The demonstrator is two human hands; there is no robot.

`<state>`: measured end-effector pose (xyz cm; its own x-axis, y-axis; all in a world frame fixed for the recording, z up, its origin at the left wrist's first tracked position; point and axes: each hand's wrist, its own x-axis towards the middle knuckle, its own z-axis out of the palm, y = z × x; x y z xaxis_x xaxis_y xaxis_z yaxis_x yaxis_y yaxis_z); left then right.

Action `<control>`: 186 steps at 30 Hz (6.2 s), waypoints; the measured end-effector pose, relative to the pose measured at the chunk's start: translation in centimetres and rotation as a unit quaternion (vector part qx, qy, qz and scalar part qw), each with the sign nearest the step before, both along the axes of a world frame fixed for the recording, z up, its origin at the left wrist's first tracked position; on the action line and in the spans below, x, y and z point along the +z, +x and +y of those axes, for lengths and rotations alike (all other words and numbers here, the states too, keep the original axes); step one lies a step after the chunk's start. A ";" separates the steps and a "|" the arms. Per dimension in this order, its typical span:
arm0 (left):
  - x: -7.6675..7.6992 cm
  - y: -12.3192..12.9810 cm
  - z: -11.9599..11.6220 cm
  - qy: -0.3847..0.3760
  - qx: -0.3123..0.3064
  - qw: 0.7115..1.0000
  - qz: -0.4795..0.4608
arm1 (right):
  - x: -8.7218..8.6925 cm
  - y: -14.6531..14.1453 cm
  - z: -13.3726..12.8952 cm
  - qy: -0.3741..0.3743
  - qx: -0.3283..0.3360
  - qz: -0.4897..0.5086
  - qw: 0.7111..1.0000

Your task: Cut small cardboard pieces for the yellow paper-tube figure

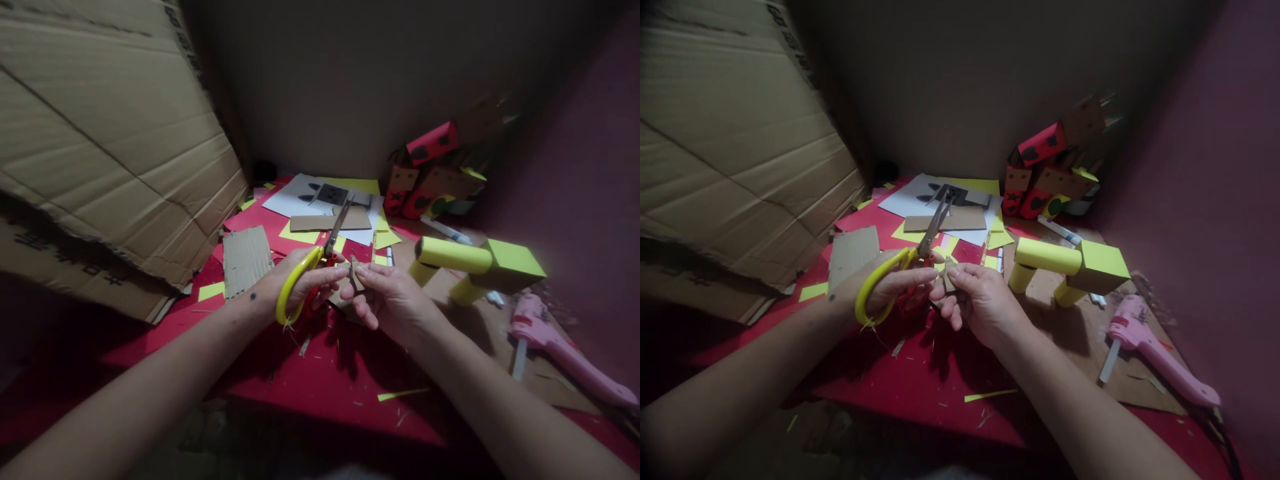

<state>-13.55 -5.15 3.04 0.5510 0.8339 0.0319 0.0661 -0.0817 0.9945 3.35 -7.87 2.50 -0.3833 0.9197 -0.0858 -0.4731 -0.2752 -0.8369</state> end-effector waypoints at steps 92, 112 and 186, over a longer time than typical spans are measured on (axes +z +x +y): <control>0.5 -0.9 -4.4 0.272 0.087 0.904 0.317 | 1.0 -1.7 0.0 -0.019 -0.278 0.115 0.953; 2.2 1.6 -2.2 0.064 0.096 0.993 -0.013 | 0.3 -2.1 -1.6 0.029 -0.197 -0.026 0.980; -0.5 0.3 -2.3 0.232 0.106 0.964 0.079 | 0.2 -0.6 -0.5 -0.110 -0.093 0.077 0.986</control>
<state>-13.28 -7.40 2.50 0.3992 0.8441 0.3579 0.2781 -0.4835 0.8300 2.70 -8.39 2.69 -0.2330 0.9410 -0.2454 -0.6501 -0.3384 -0.6804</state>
